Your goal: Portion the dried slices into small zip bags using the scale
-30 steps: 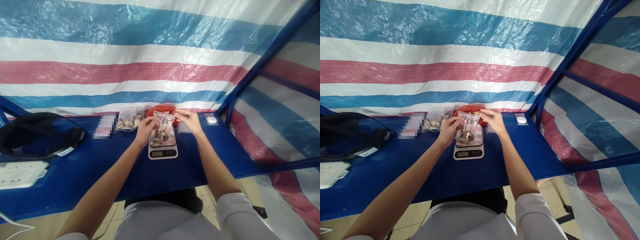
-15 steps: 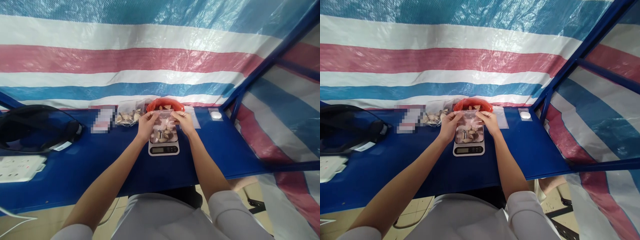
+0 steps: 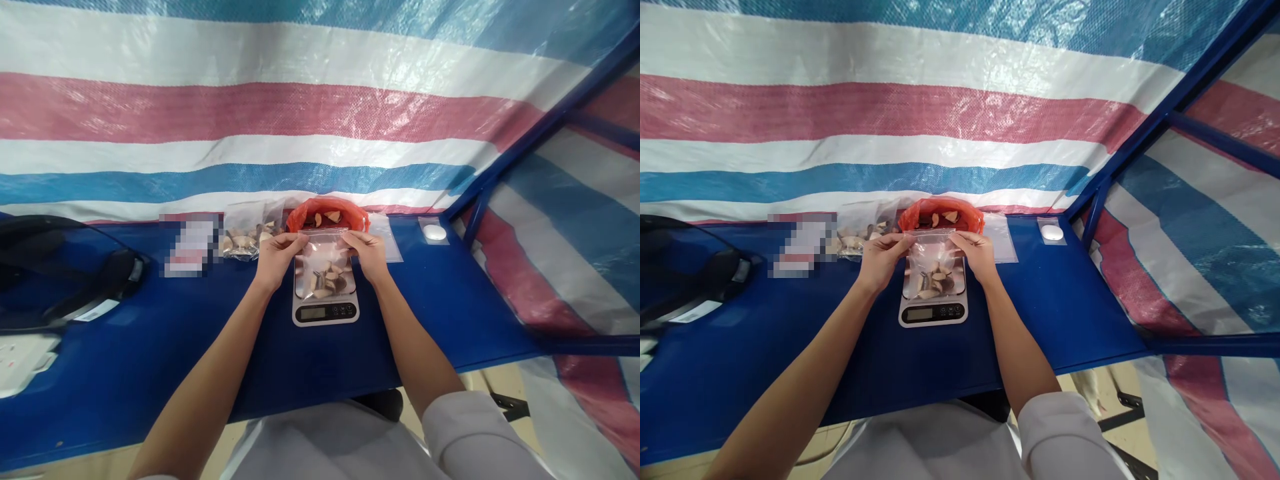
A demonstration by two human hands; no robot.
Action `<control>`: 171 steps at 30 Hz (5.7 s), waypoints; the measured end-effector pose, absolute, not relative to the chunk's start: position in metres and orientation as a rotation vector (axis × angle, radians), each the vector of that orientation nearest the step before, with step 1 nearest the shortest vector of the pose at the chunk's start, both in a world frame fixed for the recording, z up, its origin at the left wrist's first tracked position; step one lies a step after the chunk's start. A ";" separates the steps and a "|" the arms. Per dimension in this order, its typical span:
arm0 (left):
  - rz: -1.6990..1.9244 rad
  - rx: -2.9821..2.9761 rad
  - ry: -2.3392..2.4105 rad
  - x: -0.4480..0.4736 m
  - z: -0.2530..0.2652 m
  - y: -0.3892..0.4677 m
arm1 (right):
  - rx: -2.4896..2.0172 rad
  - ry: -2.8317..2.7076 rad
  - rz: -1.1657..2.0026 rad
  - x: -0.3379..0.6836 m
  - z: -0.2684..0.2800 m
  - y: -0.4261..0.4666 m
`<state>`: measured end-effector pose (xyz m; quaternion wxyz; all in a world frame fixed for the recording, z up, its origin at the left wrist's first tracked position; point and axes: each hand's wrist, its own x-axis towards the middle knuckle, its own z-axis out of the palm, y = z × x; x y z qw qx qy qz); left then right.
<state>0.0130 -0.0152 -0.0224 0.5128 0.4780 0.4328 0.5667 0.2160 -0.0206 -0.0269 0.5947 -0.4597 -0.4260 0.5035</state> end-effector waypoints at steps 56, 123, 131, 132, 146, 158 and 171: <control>1.439 1.207 1.050 0.016 -0.030 -0.028 | -1.102 -1.220 1.118 0.202 -0.025 -0.035; 1.371 1.330 1.053 0.019 -0.024 -0.029 | -1.113 -1.262 0.999 0.204 -0.022 -0.040; 1.397 1.277 0.946 0.017 -0.027 -0.028 | -1.076 -1.284 1.042 0.199 -0.022 -0.042; 1.393 1.284 0.947 0.017 -0.027 -0.028 | -1.056 -1.297 1.030 0.199 -0.022 -0.042; 1.456 1.239 1.038 0.021 -0.024 -0.030 | -1.126 -1.294 1.055 0.198 -0.019 -0.042; 1.420 1.235 1.066 0.021 -0.025 -0.031 | -1.100 -1.370 1.038 0.200 -0.016 -0.041; 1.439 1.209 1.032 0.019 -0.026 -0.027 | -1.139 -1.321 1.087 0.212 -0.021 -0.037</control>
